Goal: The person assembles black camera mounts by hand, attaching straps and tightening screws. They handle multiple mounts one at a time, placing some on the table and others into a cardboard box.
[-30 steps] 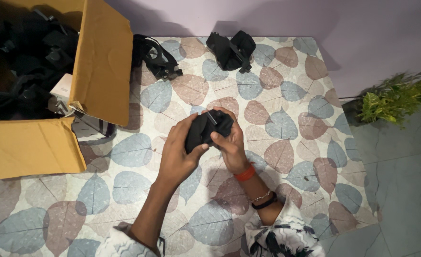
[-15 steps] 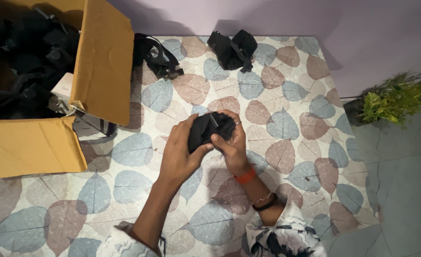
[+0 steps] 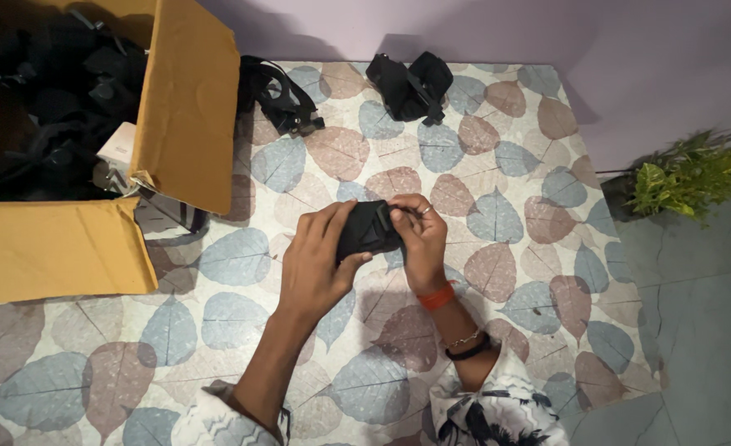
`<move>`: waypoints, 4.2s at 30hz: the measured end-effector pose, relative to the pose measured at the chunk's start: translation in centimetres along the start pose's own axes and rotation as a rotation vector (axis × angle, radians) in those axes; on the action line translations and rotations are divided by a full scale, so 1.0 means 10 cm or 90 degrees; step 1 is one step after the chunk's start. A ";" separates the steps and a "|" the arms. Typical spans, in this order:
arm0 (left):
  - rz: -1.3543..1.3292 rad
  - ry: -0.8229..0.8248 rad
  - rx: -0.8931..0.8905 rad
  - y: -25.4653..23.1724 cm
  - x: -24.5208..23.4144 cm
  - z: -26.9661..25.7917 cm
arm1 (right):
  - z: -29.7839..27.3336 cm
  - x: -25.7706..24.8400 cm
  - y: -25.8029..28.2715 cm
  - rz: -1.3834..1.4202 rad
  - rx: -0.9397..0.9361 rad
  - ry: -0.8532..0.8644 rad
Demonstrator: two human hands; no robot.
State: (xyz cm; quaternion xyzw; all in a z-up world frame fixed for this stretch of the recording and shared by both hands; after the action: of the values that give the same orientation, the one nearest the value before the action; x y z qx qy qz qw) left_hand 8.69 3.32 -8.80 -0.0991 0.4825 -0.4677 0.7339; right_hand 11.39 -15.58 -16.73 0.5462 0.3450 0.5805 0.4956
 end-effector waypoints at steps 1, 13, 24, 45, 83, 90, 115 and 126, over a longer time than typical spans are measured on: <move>-0.003 -0.002 -0.002 0.00 0.00 0.00 | 0.01 0.00 -0.01 -0.001 -0.003 -0.001; -0.063 -0.034 -0.036 0.01 -0.03 -0.01 | -0.05 0.12 0.12 -0.011 0.004 0.018; -0.204 -0.125 -0.098 0.08 -0.06 -0.02 | -0.28 0.57 0.37 0.023 -0.041 0.120; 0.014 -0.302 -0.139 -0.22 -0.98 0.18 | -0.02 1.57 0.62 0.022 0.046 0.233; 0.398 -0.412 -0.200 0.93 -2.53 0.11 | 0.74 3.87 0.59 0.131 0.450 0.550; 0.447 -0.374 -0.252 1.02 -2.48 0.09 | 0.71 3.90 0.47 0.038 0.368 0.563; 0.278 -0.341 -0.058 0.28 -1.95 0.47 | 0.45 3.04 1.16 -0.270 -0.351 0.279; 0.155 -0.212 0.022 0.22 -0.71 0.70 | 0.75 1.69 0.80 -0.383 -0.317 0.123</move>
State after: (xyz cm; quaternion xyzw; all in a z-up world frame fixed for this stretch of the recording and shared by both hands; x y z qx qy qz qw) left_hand 14.95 7.91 -2.16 -0.1035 0.3547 -0.3608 0.8563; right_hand 18.62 -2.67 -3.00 0.2268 0.3833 0.5237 0.7262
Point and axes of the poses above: each hand's wrist, its own z-axis towards the middle knuckle, its own x-axis out of the palm, y = z × x, the point moved 2 cm from there along z, towards the middle knuckle, and after that the axes turned 6 degrees about x, right-handed, at the moved point
